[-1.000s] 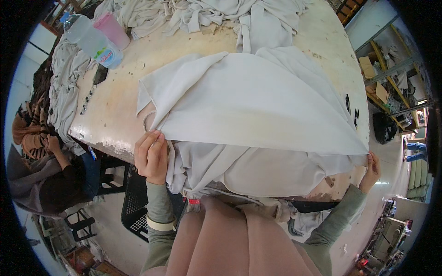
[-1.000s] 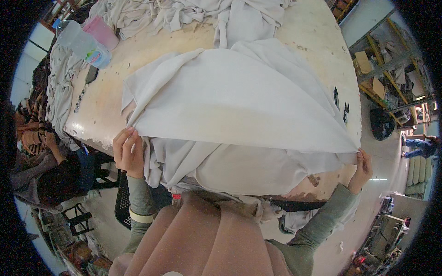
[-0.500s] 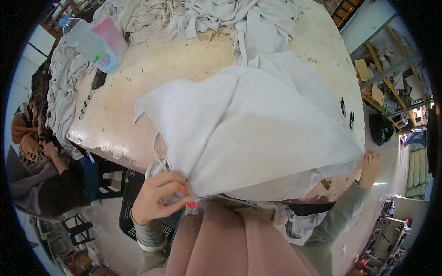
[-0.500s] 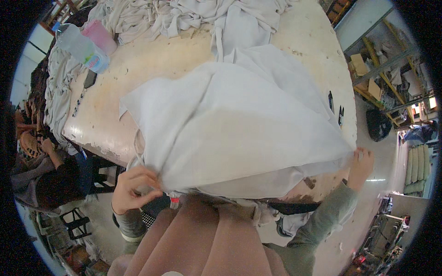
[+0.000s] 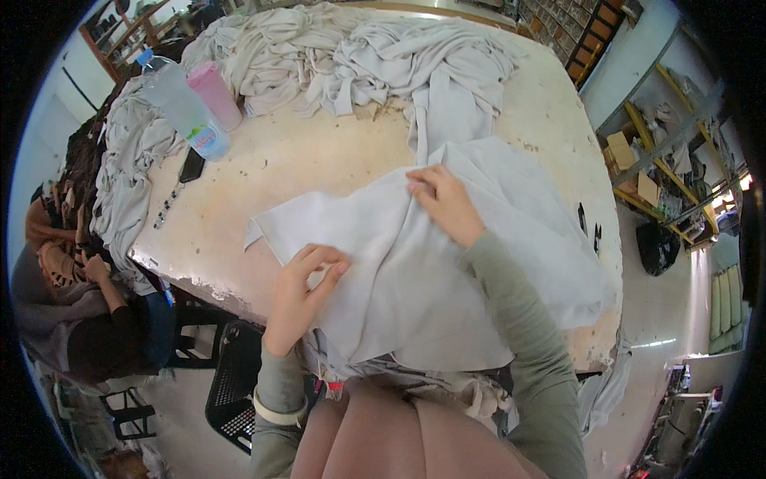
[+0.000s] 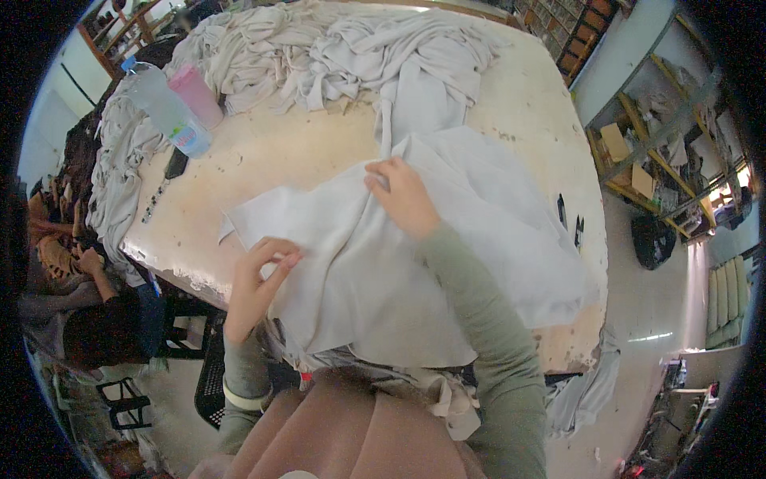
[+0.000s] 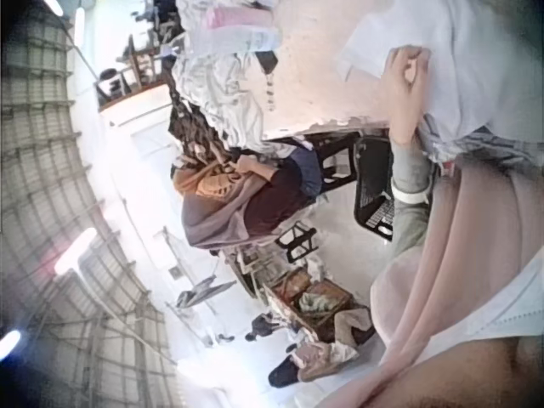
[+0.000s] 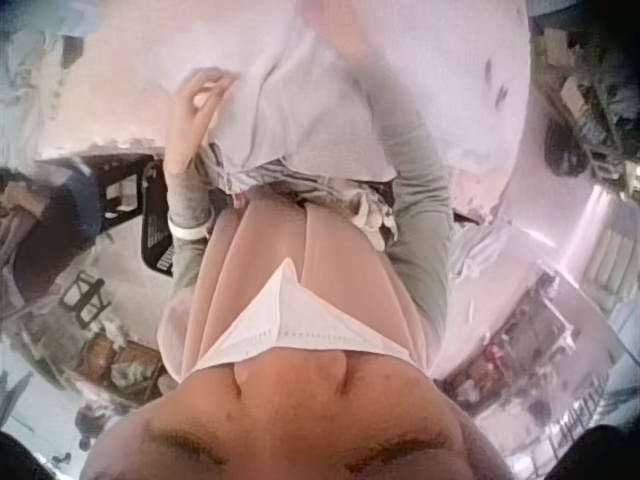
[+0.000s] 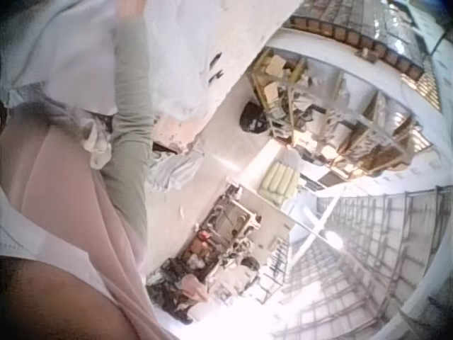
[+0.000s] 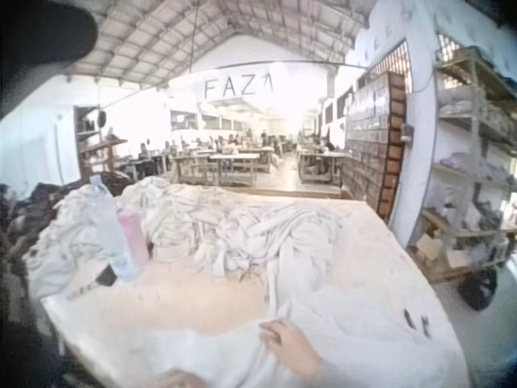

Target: The person inspects a white garment, cuts a small elastic band with scissors, and applies tape to the waistband area. The person then folds and aligns the fabric edges, continuing to manipulate the garment on the table.

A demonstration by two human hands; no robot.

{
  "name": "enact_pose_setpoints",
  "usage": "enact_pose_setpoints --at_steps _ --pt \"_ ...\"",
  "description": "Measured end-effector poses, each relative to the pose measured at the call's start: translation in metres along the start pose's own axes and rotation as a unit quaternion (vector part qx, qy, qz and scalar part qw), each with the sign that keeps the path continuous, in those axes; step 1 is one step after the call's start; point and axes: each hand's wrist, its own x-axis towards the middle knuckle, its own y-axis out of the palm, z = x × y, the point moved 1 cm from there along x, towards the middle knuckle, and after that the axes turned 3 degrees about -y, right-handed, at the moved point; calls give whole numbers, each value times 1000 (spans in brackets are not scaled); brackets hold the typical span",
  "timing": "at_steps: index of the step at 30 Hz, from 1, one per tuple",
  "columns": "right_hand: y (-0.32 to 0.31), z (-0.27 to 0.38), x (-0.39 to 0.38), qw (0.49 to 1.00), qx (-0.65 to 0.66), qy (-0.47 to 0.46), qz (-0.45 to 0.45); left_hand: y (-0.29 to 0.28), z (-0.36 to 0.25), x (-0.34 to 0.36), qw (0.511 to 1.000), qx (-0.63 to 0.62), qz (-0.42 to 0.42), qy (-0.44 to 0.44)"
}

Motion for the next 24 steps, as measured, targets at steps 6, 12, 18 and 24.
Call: enact_pose_setpoints --at_steps 6,12,18,24 --pt "-2 12 -6 989 99 -2 106 32 -9 77 972 51 -37 224" --pt "-51 28 -10 959 213 57 181 4 -9 107 960 -9 277 36" --pt "-95 30 -8 961 237 23 141 -42 -27 94 972 -29 223 63" --pt "-119 23 -8 973 202 14 108 -71 -30 80 990 39 124 47"
